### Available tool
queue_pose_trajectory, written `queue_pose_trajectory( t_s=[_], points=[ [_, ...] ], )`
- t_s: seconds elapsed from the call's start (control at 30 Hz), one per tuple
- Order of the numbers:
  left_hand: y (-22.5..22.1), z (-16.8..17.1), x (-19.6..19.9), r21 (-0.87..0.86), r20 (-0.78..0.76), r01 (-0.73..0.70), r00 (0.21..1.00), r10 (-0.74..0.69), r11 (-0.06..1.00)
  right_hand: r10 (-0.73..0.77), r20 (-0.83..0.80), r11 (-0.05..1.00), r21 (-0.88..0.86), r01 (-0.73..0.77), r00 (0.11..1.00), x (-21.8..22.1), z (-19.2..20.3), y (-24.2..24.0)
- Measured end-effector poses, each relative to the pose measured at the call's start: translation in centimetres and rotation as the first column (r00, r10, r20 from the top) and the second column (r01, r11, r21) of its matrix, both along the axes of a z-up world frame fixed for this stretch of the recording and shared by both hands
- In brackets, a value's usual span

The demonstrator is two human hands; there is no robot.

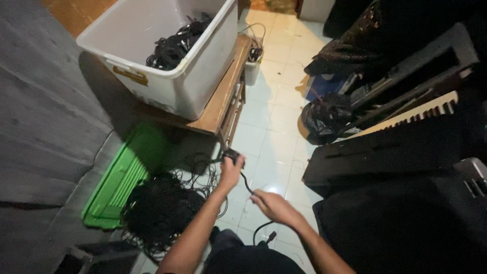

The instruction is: The person organizes audio cables by hand, coiling them into loops and placing them inside a plastic storage bin.

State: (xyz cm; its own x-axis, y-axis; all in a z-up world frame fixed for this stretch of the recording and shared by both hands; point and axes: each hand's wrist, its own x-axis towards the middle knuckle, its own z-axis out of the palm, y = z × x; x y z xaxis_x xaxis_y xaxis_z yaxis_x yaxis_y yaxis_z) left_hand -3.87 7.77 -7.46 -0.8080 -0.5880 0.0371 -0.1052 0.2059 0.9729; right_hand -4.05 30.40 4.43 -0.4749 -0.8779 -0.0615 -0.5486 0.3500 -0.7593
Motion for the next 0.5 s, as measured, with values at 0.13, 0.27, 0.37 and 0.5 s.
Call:
queue_pose_trajectory(
  t_s=[0.13, 0.27, 0.37, 0.5],
  points=[
    [4.5, -0.5, 3.1, -0.457, 0.104, 0.270, 0.962, -0.251, 0.848, -0.002, -0.147, 0.997, 0.074, 0.013, 0.989, -3.0, 3.9, 2.3],
    [7.6, 2.8, 5.7, 0.382, 0.008, 0.605, 0.754, -0.657, 0.699, -0.050, -0.072, 0.994, -0.099, 0.042, 0.996, -6.0, 4.8, 4.3],
    [8.2, 7.1, 7.3, 0.510, -0.179, 0.740, 0.591, -0.787, 0.439, -0.040, 0.194, 0.978, -0.195, 0.078, 0.980, -7.9, 1.7, 5.2],
    [8.3, 10.3, 8.2, 0.627, -0.306, 0.690, 0.646, -0.699, 0.363, -0.077, 0.392, 0.935, -0.291, 0.203, 0.917, -9.9, -4.5, 5.1]
  ],
)
